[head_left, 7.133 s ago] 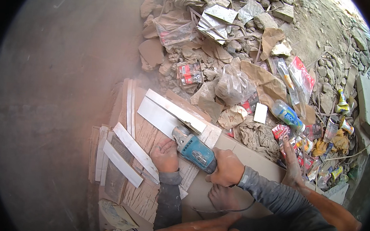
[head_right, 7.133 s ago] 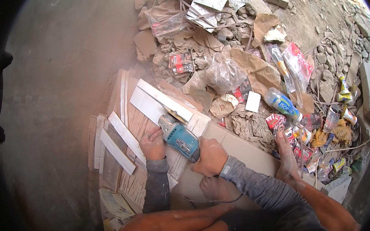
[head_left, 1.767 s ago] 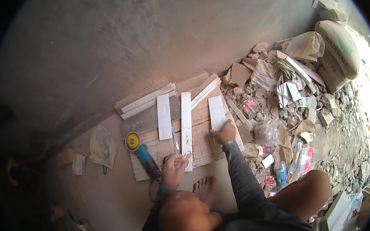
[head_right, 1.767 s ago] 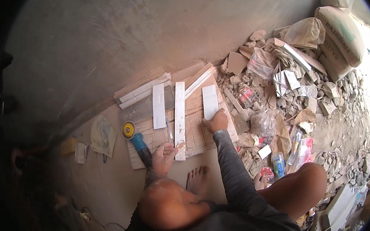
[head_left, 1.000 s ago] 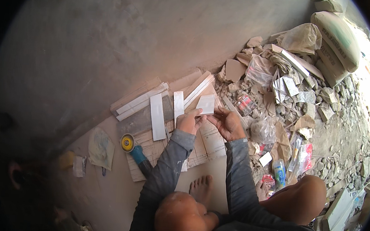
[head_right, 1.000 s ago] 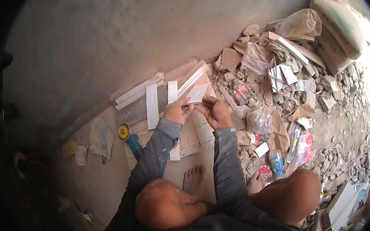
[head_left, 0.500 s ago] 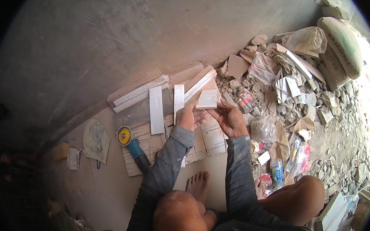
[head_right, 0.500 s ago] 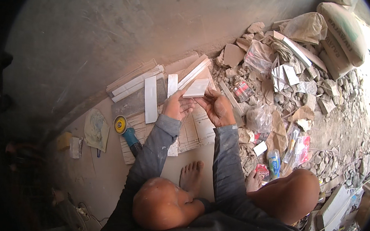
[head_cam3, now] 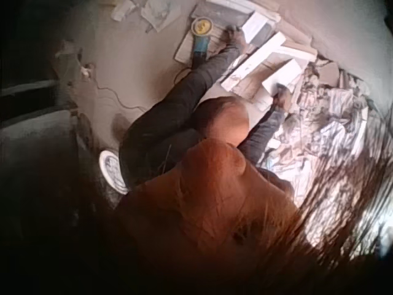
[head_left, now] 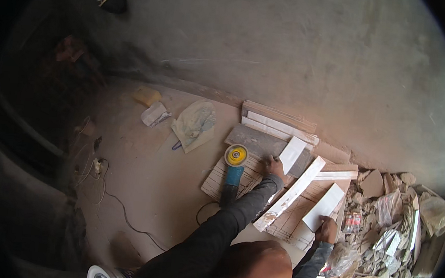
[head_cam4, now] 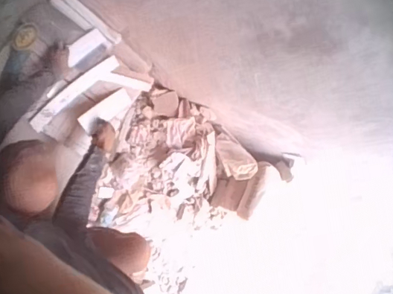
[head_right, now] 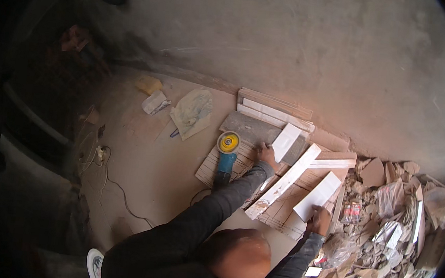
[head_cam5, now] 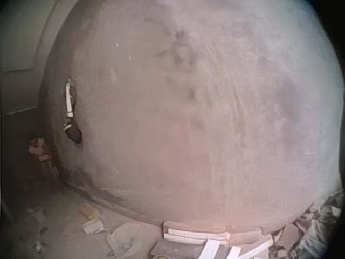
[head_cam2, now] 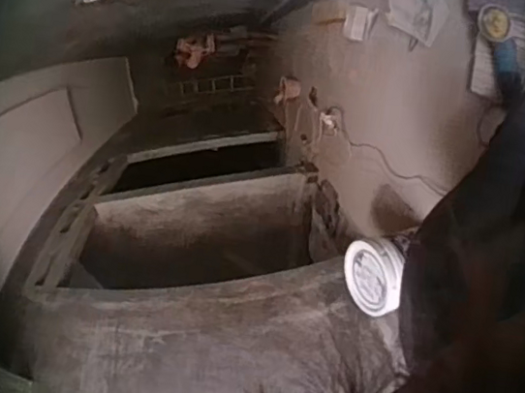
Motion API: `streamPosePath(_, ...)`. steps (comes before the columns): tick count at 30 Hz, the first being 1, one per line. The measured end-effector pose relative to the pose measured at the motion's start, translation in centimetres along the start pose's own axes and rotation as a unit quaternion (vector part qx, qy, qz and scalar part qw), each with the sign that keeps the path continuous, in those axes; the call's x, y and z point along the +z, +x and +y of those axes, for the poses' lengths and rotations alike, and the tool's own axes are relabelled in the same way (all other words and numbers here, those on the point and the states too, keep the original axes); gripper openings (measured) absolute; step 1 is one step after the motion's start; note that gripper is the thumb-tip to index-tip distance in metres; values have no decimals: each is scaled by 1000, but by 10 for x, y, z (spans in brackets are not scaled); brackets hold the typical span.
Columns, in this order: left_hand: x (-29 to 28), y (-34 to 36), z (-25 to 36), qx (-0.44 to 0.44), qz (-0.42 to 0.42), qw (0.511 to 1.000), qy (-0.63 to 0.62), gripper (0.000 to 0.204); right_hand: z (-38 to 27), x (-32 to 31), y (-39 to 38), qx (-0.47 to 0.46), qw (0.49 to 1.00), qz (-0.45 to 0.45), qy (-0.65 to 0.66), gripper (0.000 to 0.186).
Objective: The person measures a white rectangular tile with a tape measure, marks it with a pencil, and cuts it using an angle grinder. The person then picks up the cut tile and walks to another area where another person is working.
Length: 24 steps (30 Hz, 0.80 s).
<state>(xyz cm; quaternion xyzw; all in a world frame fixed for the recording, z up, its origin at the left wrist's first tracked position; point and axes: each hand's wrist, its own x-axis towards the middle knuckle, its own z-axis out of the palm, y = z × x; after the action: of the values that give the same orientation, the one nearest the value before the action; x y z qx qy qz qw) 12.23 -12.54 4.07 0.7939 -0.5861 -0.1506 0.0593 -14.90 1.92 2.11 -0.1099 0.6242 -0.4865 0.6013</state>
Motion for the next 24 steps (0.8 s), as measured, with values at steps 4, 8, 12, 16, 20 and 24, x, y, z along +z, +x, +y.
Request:
streamPosePath(4, -36, 0, 13, -65, -58, 993, -80, 98, 2, -32, 12, -260, 924, 45, -278, 41)
streamPosePath(8, -103, -39, 39, -137, -190, 966, -109, 104, -22, -92, -31, -335, 894, 72, -289, 28)
streamPosePath(12, -216, -129, 62, -4, -259, 918, -302, 103, -118, -97, -147, -447, 788, 67, -418, 27)
streamPosePath(16, -390, -247, 76, -46, -343, 853, -391, 98, -271, 24, -342, -233, 945, -34, -226, 49)
streamPosePath(20, -543, -341, 59, -113, -285, 844, -439, 98, -394, 169, -519, -223, 877, -148, -398, 56)
streamPosePath(24, -617, -383, 14, -161, -154, 831, -509, 64, -421, 267, -610, -214, 819, -200, -494, 55)
